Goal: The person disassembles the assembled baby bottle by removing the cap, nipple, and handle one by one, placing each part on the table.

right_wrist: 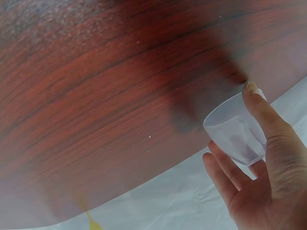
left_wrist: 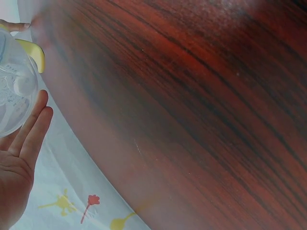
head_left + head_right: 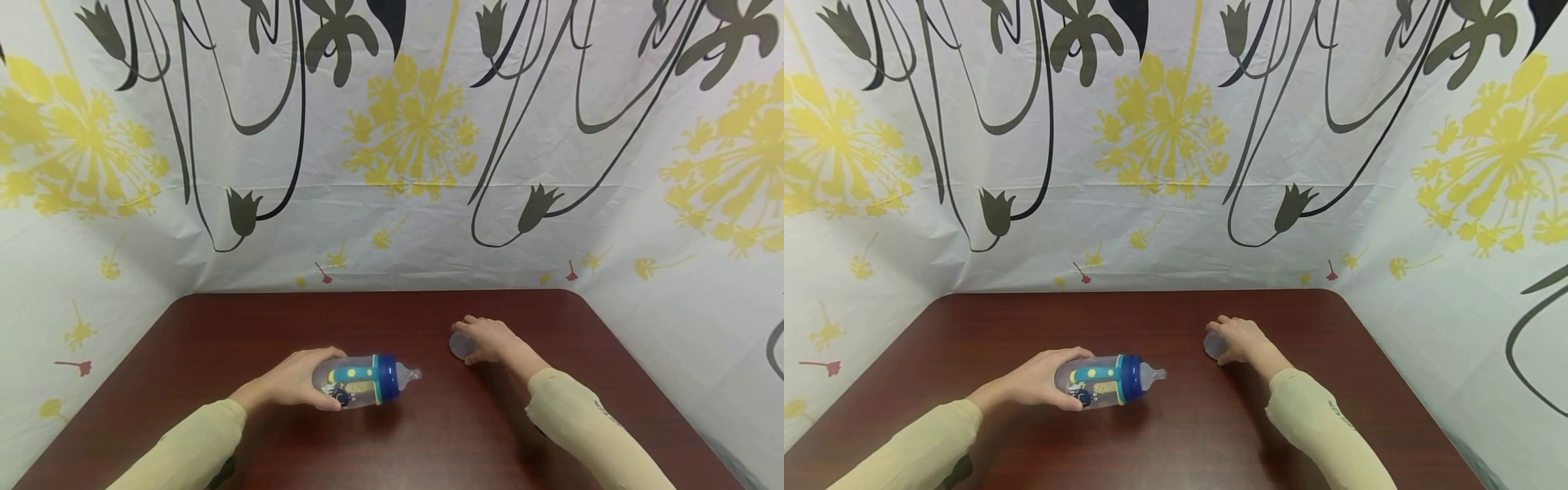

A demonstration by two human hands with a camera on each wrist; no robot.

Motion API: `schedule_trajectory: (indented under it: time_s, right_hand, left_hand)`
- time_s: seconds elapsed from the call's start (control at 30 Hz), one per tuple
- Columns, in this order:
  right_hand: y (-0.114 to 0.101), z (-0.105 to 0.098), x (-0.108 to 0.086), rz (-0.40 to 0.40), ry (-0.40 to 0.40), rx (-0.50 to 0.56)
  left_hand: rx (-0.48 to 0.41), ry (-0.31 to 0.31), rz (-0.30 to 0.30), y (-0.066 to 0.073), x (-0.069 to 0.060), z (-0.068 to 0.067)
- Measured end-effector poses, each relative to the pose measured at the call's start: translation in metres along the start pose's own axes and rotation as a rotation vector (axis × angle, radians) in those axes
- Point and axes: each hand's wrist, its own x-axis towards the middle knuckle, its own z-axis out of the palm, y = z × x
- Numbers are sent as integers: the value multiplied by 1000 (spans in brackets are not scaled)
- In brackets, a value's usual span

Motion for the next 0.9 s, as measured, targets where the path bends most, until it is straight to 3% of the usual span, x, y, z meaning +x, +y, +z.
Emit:
schedule_trajectory:
  time_s: [0.5, 0.9]
  right_hand:
    - [2, -2, -3, 14, 23, 28]
    - [6, -29, -17, 15, 164, 66]
  left_hand:
    - [-3, 6, -1, 2, 0, 1]
    - [0, 30, 4, 3, 0, 1]
